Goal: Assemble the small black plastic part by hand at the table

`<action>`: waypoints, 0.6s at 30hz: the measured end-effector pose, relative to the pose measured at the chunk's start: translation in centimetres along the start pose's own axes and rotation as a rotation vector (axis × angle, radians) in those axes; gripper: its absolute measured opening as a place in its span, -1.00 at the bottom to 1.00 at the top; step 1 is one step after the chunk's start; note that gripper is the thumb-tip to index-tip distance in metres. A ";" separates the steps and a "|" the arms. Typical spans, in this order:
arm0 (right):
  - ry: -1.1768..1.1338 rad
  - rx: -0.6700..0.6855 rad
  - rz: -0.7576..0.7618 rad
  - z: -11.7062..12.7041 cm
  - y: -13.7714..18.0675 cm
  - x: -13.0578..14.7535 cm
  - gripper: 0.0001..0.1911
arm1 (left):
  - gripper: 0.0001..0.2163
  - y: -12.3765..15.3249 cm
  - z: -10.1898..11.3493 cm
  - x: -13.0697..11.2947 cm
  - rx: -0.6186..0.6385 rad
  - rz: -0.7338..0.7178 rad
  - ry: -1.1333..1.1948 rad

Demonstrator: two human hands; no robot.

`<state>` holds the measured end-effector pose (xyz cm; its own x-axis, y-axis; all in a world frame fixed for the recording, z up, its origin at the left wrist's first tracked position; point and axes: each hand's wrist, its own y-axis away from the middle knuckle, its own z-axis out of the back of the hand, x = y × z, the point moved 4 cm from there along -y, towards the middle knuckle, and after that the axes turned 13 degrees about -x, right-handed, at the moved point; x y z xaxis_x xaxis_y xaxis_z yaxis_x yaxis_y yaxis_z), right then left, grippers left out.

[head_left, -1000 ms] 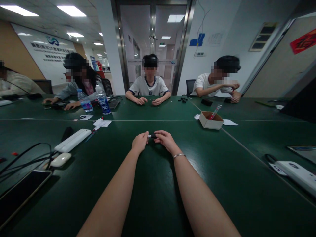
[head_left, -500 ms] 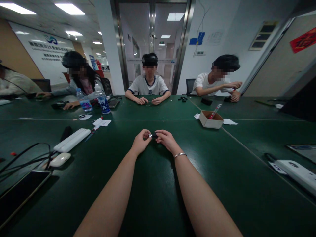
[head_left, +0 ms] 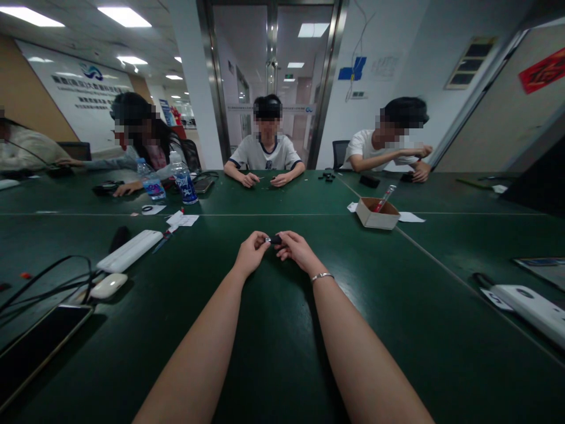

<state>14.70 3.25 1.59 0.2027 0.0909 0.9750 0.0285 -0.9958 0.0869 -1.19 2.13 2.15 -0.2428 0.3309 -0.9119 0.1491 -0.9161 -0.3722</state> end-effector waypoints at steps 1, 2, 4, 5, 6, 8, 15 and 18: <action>0.031 0.002 -0.003 0.0 0.0 0.0 -0.83 | -0.90 0.0 0.0 0.1 -0.001 -0.003 0.004; 0.043 0.011 0.011 -0.1 0.1 0.2 -0.82 | -0.90 -0.1 0.0 0.2 0.000 -0.003 0.005; 0.019 0.033 0.061 0.0 0.3 0.6 -0.64 | -0.89 -0.1 0.1 0.5 0.005 0.008 0.001; -0.003 0.040 0.079 0.0 0.4 0.8 -0.49 | -0.89 -0.1 0.0 0.6 0.009 0.014 -0.002; -0.017 0.043 0.081 0.1 0.5 0.9 -0.37 | -0.89 -0.2 0.0 0.7 0.014 0.018 -0.003; -0.002 0.035 0.044 0.1 0.5 0.8 -0.33 | -0.89 -0.2 0.0 0.8 0.026 0.020 -0.002; 0.009 0.071 0.037 0.1 0.7 1.1 -0.42 | -0.89 -0.2 0.0 0.6 0.007 0.024 -0.005; -0.045 0.106 0.020 0.3 0.8 1.3 -0.16 | -0.89 -0.2 0.1 0.7 0.006 0.013 -0.005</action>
<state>15.25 2.56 2.90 0.2478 0.0733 0.9660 0.1266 -0.9910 0.0428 -1.50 2.56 1.59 -0.2456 0.3183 -0.9156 0.1467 -0.9215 -0.3597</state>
